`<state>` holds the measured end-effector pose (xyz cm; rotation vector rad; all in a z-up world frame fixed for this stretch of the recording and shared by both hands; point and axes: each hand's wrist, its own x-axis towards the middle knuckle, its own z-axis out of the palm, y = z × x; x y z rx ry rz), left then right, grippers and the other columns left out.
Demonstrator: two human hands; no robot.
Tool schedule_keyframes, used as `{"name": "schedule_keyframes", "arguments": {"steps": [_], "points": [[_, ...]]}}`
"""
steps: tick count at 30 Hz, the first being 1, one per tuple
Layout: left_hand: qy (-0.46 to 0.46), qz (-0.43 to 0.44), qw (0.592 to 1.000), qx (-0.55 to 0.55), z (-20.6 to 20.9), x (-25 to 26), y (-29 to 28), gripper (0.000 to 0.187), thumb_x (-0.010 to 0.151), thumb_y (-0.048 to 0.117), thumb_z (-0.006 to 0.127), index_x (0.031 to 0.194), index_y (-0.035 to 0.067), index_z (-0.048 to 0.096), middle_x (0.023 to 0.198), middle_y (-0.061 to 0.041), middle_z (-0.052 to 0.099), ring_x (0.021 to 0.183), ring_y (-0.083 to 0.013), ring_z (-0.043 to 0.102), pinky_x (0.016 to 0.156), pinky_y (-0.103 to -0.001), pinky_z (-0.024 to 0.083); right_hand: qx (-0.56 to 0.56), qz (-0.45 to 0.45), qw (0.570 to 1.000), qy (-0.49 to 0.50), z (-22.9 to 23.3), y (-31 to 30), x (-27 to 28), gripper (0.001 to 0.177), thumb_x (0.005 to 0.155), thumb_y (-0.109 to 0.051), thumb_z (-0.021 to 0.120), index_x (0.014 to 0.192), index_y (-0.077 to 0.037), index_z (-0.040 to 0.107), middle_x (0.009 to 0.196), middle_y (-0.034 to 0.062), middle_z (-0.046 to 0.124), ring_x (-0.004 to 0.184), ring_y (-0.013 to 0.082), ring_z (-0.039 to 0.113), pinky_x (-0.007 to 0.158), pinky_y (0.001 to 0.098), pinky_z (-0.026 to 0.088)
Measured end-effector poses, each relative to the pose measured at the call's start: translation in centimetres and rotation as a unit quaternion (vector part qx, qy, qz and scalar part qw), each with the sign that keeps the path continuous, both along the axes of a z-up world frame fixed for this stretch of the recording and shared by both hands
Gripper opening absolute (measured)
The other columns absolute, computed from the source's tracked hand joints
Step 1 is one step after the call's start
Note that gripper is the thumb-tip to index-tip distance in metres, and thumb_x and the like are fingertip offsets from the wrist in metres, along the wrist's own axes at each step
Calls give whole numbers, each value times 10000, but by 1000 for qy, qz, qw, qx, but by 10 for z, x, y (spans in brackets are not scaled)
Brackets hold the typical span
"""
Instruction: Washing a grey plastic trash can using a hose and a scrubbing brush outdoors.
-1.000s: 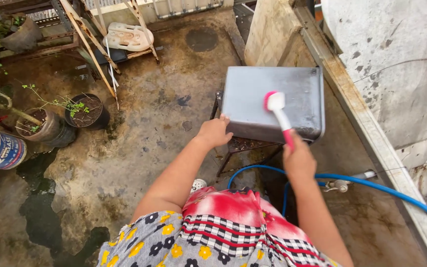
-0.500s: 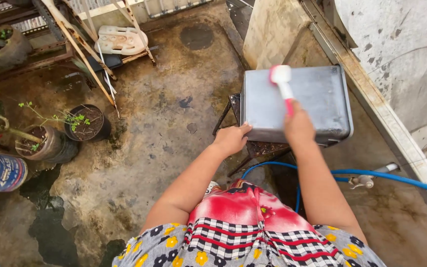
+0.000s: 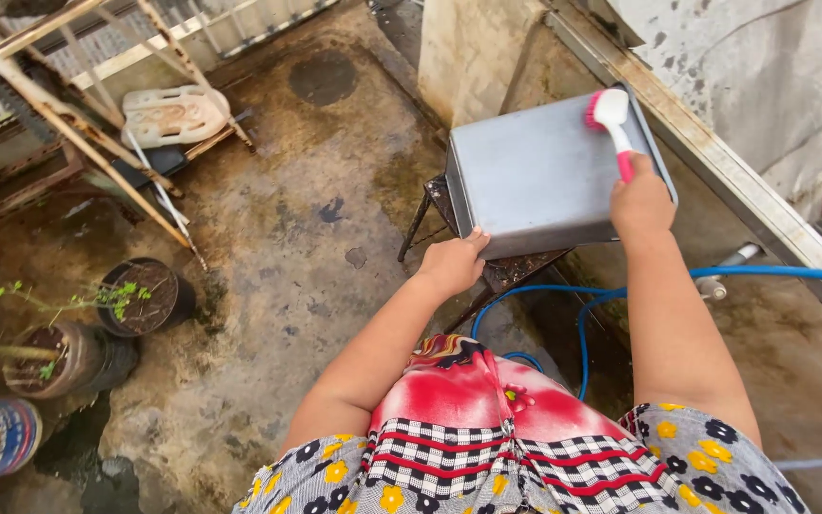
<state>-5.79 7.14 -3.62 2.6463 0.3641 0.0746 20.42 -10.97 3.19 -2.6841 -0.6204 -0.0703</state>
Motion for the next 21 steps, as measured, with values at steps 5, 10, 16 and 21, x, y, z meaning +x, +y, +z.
{"name": "schedule_keyframes", "arguments": {"steps": [5, 10, 16, 21], "points": [[36, -52, 997, 33, 1, 12, 6, 483, 927, 295, 643, 1378, 129, 591, 1391, -101, 625, 1064, -299, 702, 836, -483, 576, 13, -50, 999, 8, -1, 6, -37, 473, 963, -182, 665, 1421, -158, 549, 1119, 265, 692, 1041, 488, 656, 872, 601, 510], [45, -94, 993, 60, 8, 20, 5, 465, 912, 318, 673, 1286, 44, 637, 1286, -150, 678, 1022, -307, 718, 799, -465, 594, -36, 1, 998, 53, -14, 45, -119, 511, 979, -212, 640, 1475, -202, 516, 1085, 248, 673, 976, 476, 672, 849, 580, 535], [155, -119, 979, 67, 47, 31, -2, 413, 880, 416, 723, 1083, 58, 754, 1138, -155, 730, 999, -312, 731, 816, -452, 600, -26, 132, 987, 90, 6, 44, -163, 520, 964, -274, 635, 1471, -284, 524, 1107, 186, 676, 949, 432, 678, 806, 539, 558], [186, -112, 976, 34, 58, 37, 6, 431, 904, 459, 709, 1025, 51, 777, 1048, -158, 753, 979, -340, 730, 834, -456, 596, -26, 3, 999, 43, 7, 4, -103, 473, 966, -237, 656, 1431, -245, 568, 1124, 205, 688, 992, 414, 691, 861, 541, 545]]}}
